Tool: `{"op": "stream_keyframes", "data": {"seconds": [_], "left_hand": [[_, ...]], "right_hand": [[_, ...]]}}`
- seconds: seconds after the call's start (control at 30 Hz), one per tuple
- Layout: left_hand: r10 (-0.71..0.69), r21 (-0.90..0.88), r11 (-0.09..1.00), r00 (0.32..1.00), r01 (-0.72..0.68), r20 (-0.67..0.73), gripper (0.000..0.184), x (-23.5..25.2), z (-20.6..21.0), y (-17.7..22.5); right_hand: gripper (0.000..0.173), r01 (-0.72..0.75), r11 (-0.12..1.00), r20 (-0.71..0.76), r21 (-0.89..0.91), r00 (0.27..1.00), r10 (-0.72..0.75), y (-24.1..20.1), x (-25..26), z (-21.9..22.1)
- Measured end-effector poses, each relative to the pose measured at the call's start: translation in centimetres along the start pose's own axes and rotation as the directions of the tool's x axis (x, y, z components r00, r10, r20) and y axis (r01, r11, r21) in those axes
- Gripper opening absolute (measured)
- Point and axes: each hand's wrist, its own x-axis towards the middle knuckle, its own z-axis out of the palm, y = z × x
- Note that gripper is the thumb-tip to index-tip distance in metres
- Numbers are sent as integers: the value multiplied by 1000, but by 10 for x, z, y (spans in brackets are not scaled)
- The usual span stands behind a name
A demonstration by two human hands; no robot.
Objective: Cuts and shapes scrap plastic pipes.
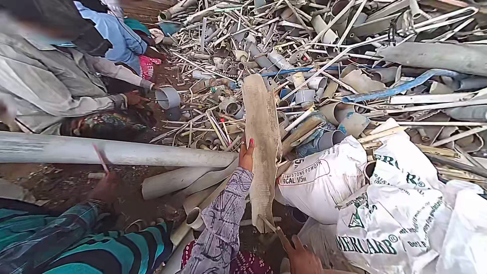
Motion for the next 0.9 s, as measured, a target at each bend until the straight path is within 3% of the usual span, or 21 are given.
{"op": "stream_keyframes", "data": {"seconds": [0.07, 0.13, 0.23, 0.33, 0.4, 0.5, 0.7, 0.8, 0.9], "left_hand": [[-30, -29, 999, 999, 30, 16, 56, -11, 7, -1], [-50, -43, 998, 998, 52, 43, 56, -22, 13, -3], [-55, -46, 997, 995, 59, 85, 56, -36, 21, -7], [-25, -46, 999, 999, 27, 43, 55, -28, 14, -6], [-31, -80, 996, 999, 30, -9, 54, -21, 7, -3], [-74, -133, 989, 997, 70, -24, 55, -24, 8, 0], [-54, -73, 995, 994, 61, 100, 56, -49, 22, -8], [-70, -136, 988, 998, 70, 5, 55, -38, 16, -10], [-6, -132, 991, 998, -1, -59, 56, -21, 2, -4]], "right_hand": [[50, 47, 997, -329, -53, 942, -62, 0, 23, 1], [46, 10, 998, -481, -67, 876, -41, -6, 57, -17], [52, -136, 991, -324, -9, 938, 126, -20, 75, -47], [56, -92, 996, -64, -12, 994, 91, -28, 38, -28], [55, -95, 994, 93, 50, 992, 90, -28, 8, -12], [52, -110, 990, -5, 89, 994, 111, -24, 15, -9], [56, -216, 976, 43, 2, 976, 215, -43, 107, -84], [53, -82, 997, -108, 4, 991, 82, -35, 75, -44], [51, -118, 991, 102, 56, 988, 112, -30, 22, -8]]}}
